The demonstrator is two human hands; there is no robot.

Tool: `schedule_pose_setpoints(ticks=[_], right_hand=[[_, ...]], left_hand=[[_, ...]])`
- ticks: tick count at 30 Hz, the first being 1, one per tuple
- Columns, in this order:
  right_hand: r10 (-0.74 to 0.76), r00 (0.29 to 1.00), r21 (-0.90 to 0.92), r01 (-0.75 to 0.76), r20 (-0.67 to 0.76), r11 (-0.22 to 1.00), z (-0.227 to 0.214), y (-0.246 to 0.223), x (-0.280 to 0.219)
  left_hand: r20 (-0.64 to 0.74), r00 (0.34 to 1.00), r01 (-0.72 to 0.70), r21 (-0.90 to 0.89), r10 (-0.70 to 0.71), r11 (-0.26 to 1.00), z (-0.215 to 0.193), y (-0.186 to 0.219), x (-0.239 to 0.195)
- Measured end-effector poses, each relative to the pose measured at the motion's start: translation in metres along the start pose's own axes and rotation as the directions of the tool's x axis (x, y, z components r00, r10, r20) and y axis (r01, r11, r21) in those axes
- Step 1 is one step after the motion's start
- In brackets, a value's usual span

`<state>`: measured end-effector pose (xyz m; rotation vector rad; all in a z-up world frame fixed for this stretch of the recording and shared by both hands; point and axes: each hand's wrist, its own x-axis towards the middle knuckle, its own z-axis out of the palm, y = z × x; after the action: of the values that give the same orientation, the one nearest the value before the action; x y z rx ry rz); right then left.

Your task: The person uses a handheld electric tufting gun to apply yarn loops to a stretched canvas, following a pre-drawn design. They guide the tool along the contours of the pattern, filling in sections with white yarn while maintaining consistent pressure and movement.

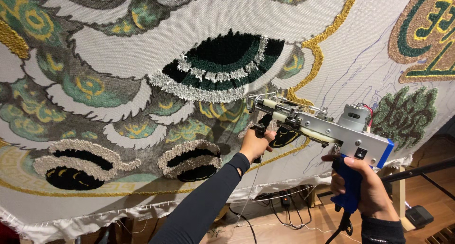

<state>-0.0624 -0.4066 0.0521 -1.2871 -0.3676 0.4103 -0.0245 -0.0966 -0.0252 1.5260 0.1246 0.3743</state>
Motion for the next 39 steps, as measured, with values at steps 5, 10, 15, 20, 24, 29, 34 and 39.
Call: schedule_pose_setpoints(ticks=[5, 10, 15, 20, 24, 29, 34, 39], right_hand=[[0.027, 1.0, 0.01, -0.027, -0.013, 1.0, 0.004, -0.001, 0.0], [0.037, 0.999, 0.003, -0.037, -0.018, 0.999, 0.012, -0.004, 0.002], [0.049, 0.999, -0.01, -0.049, -0.024, 0.999, 0.017, -0.004, 0.007], [0.045, 0.997, -0.059, -0.049, -0.067, 0.997, 0.032, -0.007, 0.008], [-0.023, 0.989, -0.101, 0.009, -0.146, 0.995, 0.049, -0.006, 0.006], [-0.128, 0.982, -0.161, 0.106, -0.138, 0.981, 0.075, 0.003, 0.015], [-0.173, 0.979, -0.175, 0.152, -0.11, 0.973, 0.091, 0.014, 0.019], [-0.146, 0.984, -0.121, 0.133, -0.104, 0.984, 0.093, 0.016, 0.024]], left_hand=[[0.0, 1.0, 0.006, 0.016, -0.006, 1.0, -0.002, 0.003, -0.004], [-0.037, 0.999, 0.01, 0.047, -0.008, 0.999, -0.005, 0.008, -0.003], [-0.032, 0.999, -0.02, 0.047, 0.022, 0.999, -0.008, 0.008, 0.003], [-0.022, 1.0, 0.006, 0.043, -0.005, 0.999, -0.015, 0.01, 0.009], [-0.032, 0.999, 0.036, 0.044, -0.035, 0.998, -0.023, 0.009, 0.016], [-0.05, 0.998, 0.036, 0.022, -0.035, 0.999, -0.043, 0.003, 0.033], [-0.033, 0.999, 0.029, 0.07, -0.027, 0.997, -0.065, 0.009, 0.038], [-0.039, 0.999, -0.03, 0.081, 0.033, 0.996, -0.068, 0.018, 0.037]])
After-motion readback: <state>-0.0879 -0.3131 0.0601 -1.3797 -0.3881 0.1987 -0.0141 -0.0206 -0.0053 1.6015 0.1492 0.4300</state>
